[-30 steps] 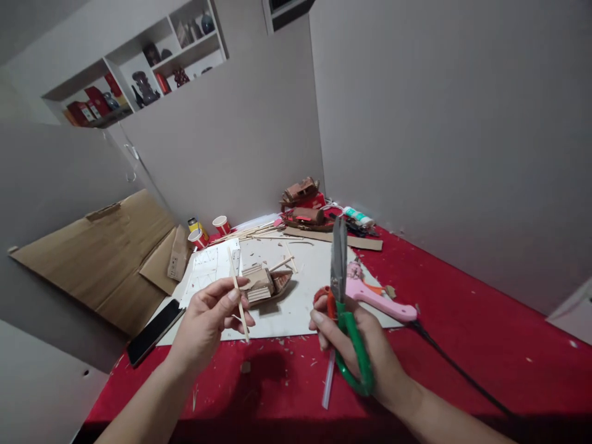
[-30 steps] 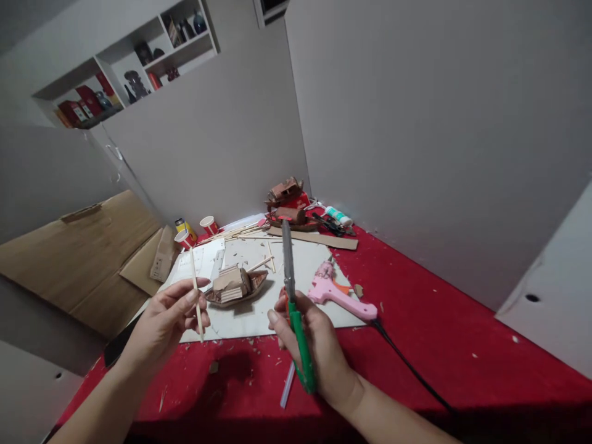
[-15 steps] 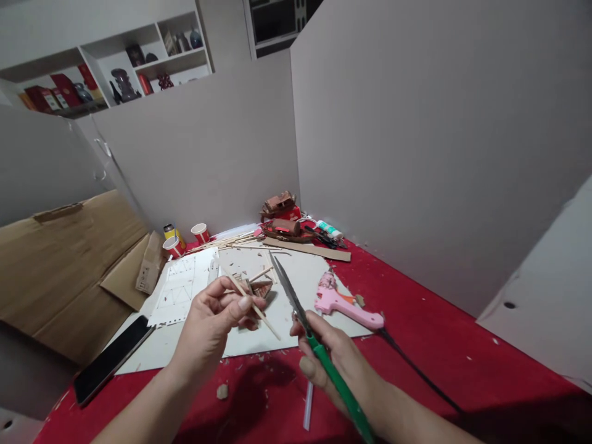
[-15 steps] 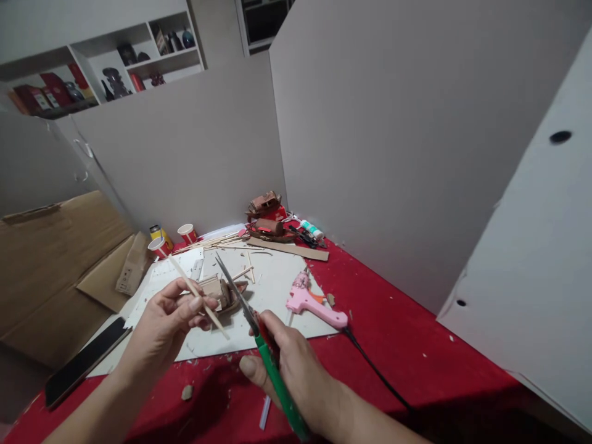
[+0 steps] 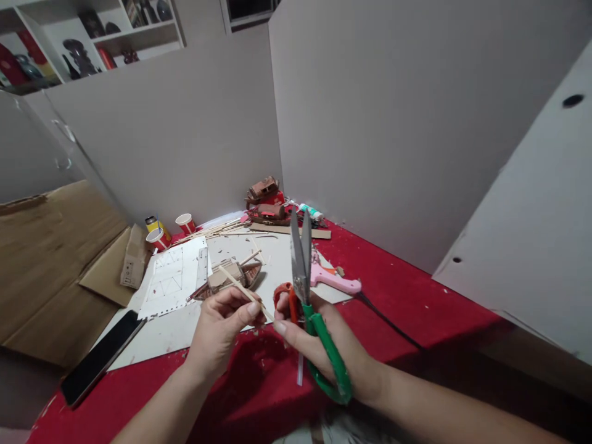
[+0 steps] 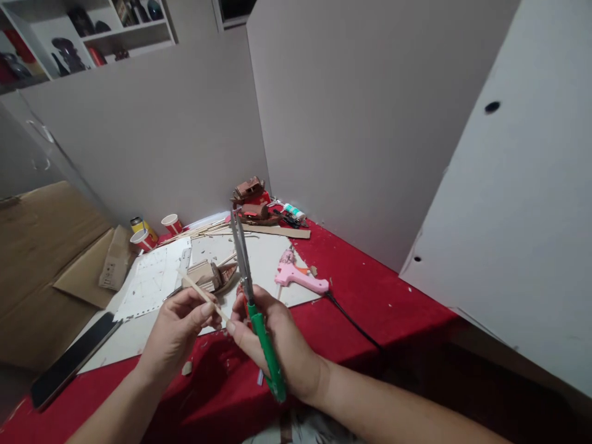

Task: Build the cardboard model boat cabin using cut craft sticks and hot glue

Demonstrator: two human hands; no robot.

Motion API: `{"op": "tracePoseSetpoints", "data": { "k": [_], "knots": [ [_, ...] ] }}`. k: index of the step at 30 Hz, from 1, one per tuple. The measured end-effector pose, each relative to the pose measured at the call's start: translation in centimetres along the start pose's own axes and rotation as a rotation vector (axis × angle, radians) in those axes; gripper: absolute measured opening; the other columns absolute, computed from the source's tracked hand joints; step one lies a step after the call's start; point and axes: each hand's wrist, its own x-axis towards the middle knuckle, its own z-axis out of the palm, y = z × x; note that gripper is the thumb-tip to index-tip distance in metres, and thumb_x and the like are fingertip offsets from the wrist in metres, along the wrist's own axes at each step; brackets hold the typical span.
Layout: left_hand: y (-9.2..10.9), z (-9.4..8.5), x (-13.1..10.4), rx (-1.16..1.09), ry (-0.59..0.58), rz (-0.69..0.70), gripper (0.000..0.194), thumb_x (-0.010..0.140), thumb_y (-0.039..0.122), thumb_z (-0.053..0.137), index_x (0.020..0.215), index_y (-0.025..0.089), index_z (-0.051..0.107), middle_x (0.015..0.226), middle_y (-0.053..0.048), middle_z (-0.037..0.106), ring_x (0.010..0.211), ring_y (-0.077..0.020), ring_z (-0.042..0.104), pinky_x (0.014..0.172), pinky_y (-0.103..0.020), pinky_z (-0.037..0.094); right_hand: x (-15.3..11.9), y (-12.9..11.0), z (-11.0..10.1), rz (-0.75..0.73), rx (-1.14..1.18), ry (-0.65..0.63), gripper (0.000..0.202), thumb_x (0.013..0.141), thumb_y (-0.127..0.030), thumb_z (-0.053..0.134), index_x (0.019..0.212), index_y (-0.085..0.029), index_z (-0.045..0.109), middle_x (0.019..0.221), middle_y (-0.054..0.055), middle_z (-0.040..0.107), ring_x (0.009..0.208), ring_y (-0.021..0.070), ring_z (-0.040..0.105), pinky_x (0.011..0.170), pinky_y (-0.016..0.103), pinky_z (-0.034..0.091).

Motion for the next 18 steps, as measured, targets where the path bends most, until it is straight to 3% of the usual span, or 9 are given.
{"op": "tracePoseSetpoints", "data": {
  "k": [4,8,14,18],
  "knots": [
    [-0.2,-0.3,-0.3,-0.019,-0.001,-0.048,0.018,0.072,0.028,0.083,0.083,0.016,0.075,0.074,-0.005,0.073,0.062,-0.0135,0.066,0.063,-0.026,0.054,-0.5,-0.4,0.8,0.069,-0.015,0.022,0.027,0.072,-0.037,0.073,0.085,-0.021,0.055,0.075,-0.002,0.055,0.066,0.0133,0.054,0.063,0.026,0.050],
    [0.2,-0.4,-0.2,-0.072,0.073,-0.028,0.020,0.074,0.030,0.082,0.087,0.016,0.075,0.074,-0.004,0.073,0.058,-0.0121,0.065,0.059,-0.024,0.054,-0.8,-0.1,0.7,0.092,-0.009,-0.013,0.026,0.072,-0.035,0.072,0.083,-0.021,0.053,0.073,-0.003,0.054,0.061,0.0111,0.050,0.056,0.024,0.046],
    [0.5,-0.6,0.3,-0.082,0.148,-0.008,0.017,0.073,0.028,0.082,0.078,0.014,0.074,0.072,-0.002,0.071,0.058,-0.0112,0.065,0.059,-0.022,0.054,-0.8,1.0,-0.6,0.133,-0.047,-0.080,0.023,0.072,-0.027,0.072,0.086,-0.021,0.054,0.078,-0.002,0.056,0.068,0.0126,0.054,0.066,0.025,0.049],
    [0.7,-0.9,0.8,-0.071,0.207,0.020,0.014,0.074,0.025,0.081,0.078,0.016,0.072,0.069,0.000,0.070,0.058,-0.0104,0.065,0.058,-0.020,0.053,-0.2,0.7,-2.2,0.141,-0.096,-0.188,0.021,0.076,-0.030,0.070,0.086,-0.020,0.053,0.074,-0.003,0.055,0.065,0.0126,0.052,0.062,0.025,0.046]
  ]
}}
